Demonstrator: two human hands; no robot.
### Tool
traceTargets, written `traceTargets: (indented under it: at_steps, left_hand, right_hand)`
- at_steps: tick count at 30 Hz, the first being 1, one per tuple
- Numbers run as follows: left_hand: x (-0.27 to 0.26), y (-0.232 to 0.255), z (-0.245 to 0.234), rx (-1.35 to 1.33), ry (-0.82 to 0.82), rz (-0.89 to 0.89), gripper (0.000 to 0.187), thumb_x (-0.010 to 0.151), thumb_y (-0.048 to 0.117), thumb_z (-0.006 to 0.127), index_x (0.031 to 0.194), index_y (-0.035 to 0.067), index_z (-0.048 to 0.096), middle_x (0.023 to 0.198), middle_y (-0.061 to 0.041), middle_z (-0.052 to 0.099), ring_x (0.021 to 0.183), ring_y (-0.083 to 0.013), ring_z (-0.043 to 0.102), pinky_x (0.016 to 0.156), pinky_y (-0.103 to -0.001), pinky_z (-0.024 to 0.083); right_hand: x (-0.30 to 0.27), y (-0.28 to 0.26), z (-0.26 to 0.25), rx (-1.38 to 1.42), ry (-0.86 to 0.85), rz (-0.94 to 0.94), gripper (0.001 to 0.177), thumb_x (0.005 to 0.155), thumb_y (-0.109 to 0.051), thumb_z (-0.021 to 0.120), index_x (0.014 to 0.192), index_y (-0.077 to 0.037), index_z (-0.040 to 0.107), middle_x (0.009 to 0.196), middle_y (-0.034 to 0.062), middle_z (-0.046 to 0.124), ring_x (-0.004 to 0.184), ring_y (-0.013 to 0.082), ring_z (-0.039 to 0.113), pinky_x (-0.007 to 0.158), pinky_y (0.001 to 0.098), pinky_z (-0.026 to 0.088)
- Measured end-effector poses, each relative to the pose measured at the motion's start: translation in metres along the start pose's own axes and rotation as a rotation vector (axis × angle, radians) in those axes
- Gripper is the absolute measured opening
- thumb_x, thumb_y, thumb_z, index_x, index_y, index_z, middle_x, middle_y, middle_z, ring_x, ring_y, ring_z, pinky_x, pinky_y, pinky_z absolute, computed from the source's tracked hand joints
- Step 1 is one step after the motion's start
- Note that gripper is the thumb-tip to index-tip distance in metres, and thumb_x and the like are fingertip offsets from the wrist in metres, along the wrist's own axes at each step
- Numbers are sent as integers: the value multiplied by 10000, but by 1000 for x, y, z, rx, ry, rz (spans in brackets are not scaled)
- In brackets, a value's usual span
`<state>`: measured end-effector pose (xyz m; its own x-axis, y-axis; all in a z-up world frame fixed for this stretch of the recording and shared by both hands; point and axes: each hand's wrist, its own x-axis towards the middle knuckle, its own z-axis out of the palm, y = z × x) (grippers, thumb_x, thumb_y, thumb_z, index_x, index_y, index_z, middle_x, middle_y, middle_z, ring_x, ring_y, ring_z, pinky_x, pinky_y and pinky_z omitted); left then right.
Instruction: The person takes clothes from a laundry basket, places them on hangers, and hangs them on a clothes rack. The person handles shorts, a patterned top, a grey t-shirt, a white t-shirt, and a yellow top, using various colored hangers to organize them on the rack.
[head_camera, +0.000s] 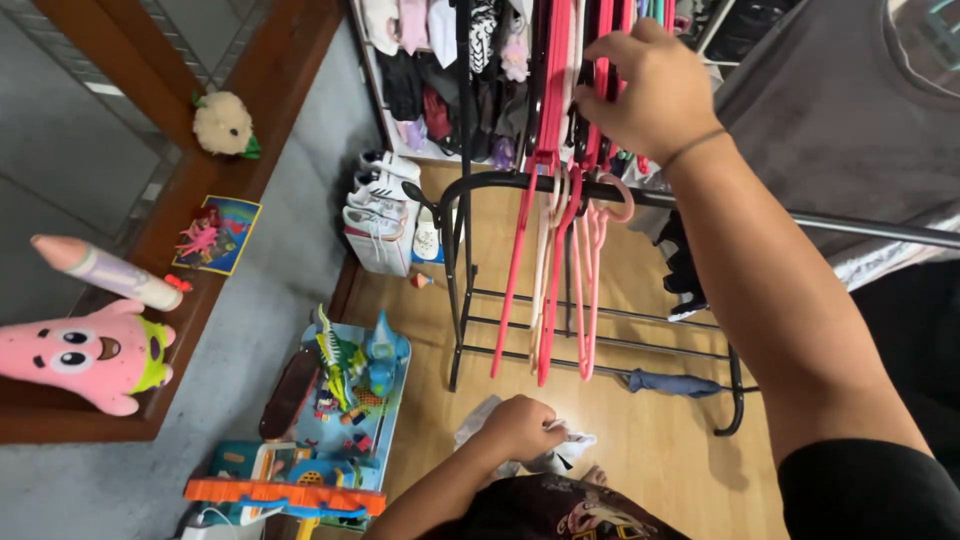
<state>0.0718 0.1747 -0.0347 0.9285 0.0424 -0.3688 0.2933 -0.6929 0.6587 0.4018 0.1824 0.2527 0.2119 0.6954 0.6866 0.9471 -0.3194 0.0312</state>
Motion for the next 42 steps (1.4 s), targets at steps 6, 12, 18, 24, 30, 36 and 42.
traceTargets:
  at_steps: [6, 12, 18, 24, 30, 36, 42]
  left_hand:
    - [2, -8, -12, 9, -26, 18, 407, 882, 439, 580, 658, 99, 583, 677, -153, 622, 659, -344, 600, 562, -476, 398]
    - [-2, -4, -26, 47, -45, 47, 402, 903, 420, 549, 667, 95, 569, 675, -134, 613, 639, -314, 579, 551, -450, 376]
    - [9, -15, -14, 91, -45, 66, 413, 924, 442, 552, 652, 130, 561, 621, -109, 600, 572, -277, 538, 534, -436, 365]
    - [5, -11, -25, 73, -56, 70, 403, 920, 390, 511, 632, 107, 521, 598, -123, 545, 562, -274, 490, 532, -446, 348]
    - [14, -20, -22, 43, -69, 87, 412, 908, 401, 525, 611, 123, 454, 586, -86, 499, 568, -258, 479, 535, -442, 329]
    - [18, -10, -29, 88, -181, 42, 395, 931, 426, 502, 739, 103, 622, 714, -111, 639, 646, -274, 570, 571, -441, 402]
    - [29, -24, -14, 59, -139, 75, 401, 940, 458, 544, 775, 111, 659, 713, -122, 657, 652, -291, 607, 566, -442, 430]
  right_hand:
    - [11, 4, 28, -189, -252, 210, 518, 704, -221, 787, 1207, -108, 732, 1065, 144, 581, 805, 408, 648, 471, 506, 545]
    - [25, 7, 45, -179, -120, 270, 363, 882, -390, 798, 1041, -80, 693, 978, 102, 654, 677, 329, 649, 439, 452, 506]
    - [40, 0, 54, -191, -254, 515, 160, 853, -155, 595, 947, -26, 613, 853, 161, 671, 655, 418, 663, 470, 511, 528]
    - [35, -4, 56, -136, -162, 609, 227, 965, -271, 483, 998, -47, 465, 862, 223, 697, 692, 535, 650, 523, 623, 465]
    - [23, 5, 57, -132, 1, 541, 204, 960, -198, 541, 1021, -31, 441, 801, 259, 681, 584, 562, 618, 424, 621, 434]
    - [32, 3, 42, 5, 82, 478, 196, 963, -180, 522, 1061, -32, 439, 803, 270, 667, 613, 571, 586, 460, 638, 386]
    - [14, -11, 20, 117, 144, 490, 288, 874, -42, 482, 1157, -35, 426, 714, 301, 614, 579, 563, 534, 465, 616, 336]
